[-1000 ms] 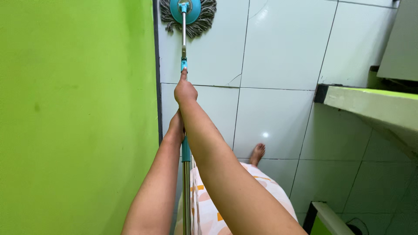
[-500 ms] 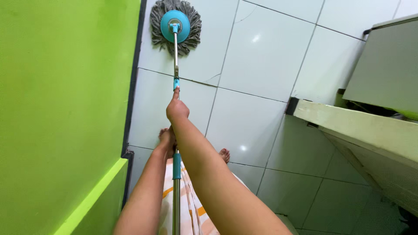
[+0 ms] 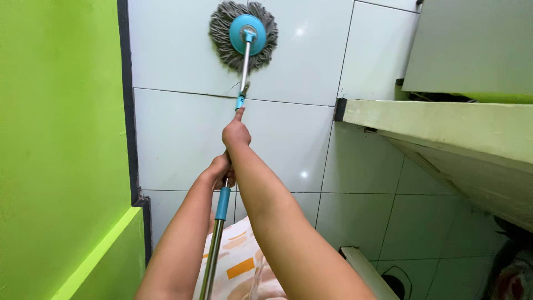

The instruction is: The person mops a white tiled floor using a blue spin mop. They move the mop back and forth across the floor, cleaning the area near a green wall and a low cabinet.

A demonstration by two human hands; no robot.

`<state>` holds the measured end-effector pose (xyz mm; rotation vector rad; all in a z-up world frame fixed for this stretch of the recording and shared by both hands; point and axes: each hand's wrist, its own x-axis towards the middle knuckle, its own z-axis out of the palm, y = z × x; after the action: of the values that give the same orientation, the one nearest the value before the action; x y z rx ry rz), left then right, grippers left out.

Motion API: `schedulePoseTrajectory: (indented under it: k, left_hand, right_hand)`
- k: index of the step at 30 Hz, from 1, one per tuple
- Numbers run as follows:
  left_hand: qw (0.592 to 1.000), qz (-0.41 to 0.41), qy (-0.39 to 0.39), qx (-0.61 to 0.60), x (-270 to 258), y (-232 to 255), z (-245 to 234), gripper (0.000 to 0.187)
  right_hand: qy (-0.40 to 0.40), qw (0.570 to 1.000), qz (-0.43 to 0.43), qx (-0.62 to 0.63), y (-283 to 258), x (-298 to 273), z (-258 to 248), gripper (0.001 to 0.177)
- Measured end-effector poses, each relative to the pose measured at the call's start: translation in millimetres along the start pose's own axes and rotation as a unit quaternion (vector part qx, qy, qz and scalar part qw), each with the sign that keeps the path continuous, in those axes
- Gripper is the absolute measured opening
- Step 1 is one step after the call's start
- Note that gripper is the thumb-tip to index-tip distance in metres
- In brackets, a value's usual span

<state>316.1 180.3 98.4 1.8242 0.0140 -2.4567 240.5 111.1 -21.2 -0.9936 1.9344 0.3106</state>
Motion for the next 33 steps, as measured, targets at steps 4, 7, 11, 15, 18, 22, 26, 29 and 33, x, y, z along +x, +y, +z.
schedulePoseTrajectory:
  k: [4,7,11,15,18,22,26,29,33]
  left_hand:
    - [0.997,-0.039,-0.027,0.059,24.7,0.7,16.8,0.061]
    - [0.994,-0.023,-0.074,0.082,61.5,-17.3,42.6,0.057]
    - [0.992,-0.02,-0.107,0.066,91.4,-50.7,89.6,0.057]
    - [0.994,-0.007,-0.108,0.033,96.6,-67.6,85.8,0.057]
    - [0.995,0.009,-0.096,-0.001,93.0,-60.4,48.6,0.057]
    - [0.997,-0.013,-0.073,-0.038,72.7,-59.2,-13.1,0.06]
    - [0.995,0.0,-0.042,-0.09,32.9,-69.4,-76.0,0.06]
    - [0.99,0.018,-0.02,-0.137,-0.4,-70.3,-117.6,0.055]
    - [0.976,0.087,0.046,-0.192,-27.7,-76.4,-160.7,0.041]
  right_hand:
    - [0.032,0.996,0.062,0.049,38.5,15.3,-17.1,0.097]
    - [0.043,0.991,0.112,0.058,82.1,33.8,-29.3,0.096]
    - [0.069,0.988,0.134,0.028,136.4,41.3,-46.3,0.093]
    - [0.064,0.987,0.144,0.027,141.7,37.6,-44.2,0.091]
    - [0.073,0.99,0.113,0.038,115.3,28.4,-28.5,0.094]
    - [0.055,0.994,0.085,0.048,60.4,4.3,9.1,0.095]
    - [0.025,0.999,0.041,0.018,0.6,-26.7,58.2,0.097]
    - [0.011,1.0,-0.009,-0.006,-43.9,-47.1,93.7,0.096]
    - [-0.045,0.996,-0.053,-0.056,-100.9,-69.5,134.5,0.094]
